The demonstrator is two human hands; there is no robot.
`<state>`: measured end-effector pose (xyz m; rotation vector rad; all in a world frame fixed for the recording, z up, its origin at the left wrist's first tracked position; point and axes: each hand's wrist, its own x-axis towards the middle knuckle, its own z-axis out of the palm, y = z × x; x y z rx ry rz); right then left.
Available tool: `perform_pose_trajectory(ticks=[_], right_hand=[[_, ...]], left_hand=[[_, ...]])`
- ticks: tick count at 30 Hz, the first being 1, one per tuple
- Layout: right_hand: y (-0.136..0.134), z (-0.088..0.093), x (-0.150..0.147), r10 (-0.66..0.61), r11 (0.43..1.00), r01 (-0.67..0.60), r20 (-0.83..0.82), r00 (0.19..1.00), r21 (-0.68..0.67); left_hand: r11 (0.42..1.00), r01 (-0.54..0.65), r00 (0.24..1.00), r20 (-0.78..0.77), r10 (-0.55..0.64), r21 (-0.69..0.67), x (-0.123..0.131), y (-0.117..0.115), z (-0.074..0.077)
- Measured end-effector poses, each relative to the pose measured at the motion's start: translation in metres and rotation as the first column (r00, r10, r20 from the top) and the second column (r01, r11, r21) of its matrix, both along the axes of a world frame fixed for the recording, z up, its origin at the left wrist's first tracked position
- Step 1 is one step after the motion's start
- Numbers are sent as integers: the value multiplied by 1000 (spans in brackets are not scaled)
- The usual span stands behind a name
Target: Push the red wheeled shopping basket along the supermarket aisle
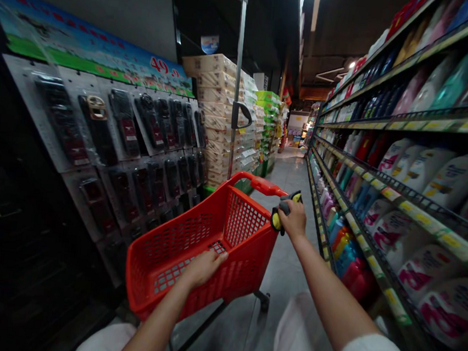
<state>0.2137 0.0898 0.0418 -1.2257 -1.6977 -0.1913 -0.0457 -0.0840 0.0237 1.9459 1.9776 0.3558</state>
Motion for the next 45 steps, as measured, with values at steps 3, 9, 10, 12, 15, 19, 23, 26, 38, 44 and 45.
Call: perform_pose_trajectory(ticks=[3, 9, 10, 12, 15, 19, 23, 26, 38, 44, 45], right_hand=[[-26, -8, -31, -24, 1000, 25, 121, 992, -3], [-77, -40, -91, 159, 987, -152, 223, 962, -48], [-78, -43, -90, 209, 978, -202, 240, 948, -52], [-73, -44, -77, 310, 950, -309, 303, 901, -55], [-49, -37, -40, 360, 928, -369, 369, 857, -48], [-6, -14, 6, 250, 967, -230, 242, 938, -107], [38, 17, 24, 22, 959, -52, -113, 993, -278], [65, 28, 24, -76, 932, -4, -207, 975, -363], [7, -59, -50, -140, 980, 26, -597, 790, -195], [-3, -97, -70, -123, 931, -192, -763, 635, -310], [2, -91, -68, -128, 923, -203, -757, 640, -327]], left_hand=[[1000, 19, 1000, -12, -18, 6, 5, 7, 1], [998, 25, 995, 96, -30, 56, 9, 20, -4], [999, 23, 994, 109, -28, 50, 8, 21, -5], [999, 29, 992, 124, -33, 33, 4, 21, -9], [998, 55, 990, 132, -55, 10, -2, 18, -13], [997, 77, 990, 116, -76, -5, -2, 13, -15], [993, 113, 982, 155, -108, -23, 2, 8, -10], [990, 140, 972, 192, -132, -29, 2, 7, -7], [995, 99, 985, 143, -94, -33, 14, 22, -2], [998, 51, 992, 117, -48, -25, 21, 37, -4], [999, 47, 992, 118, -44, -22, 21, 38, -5]])
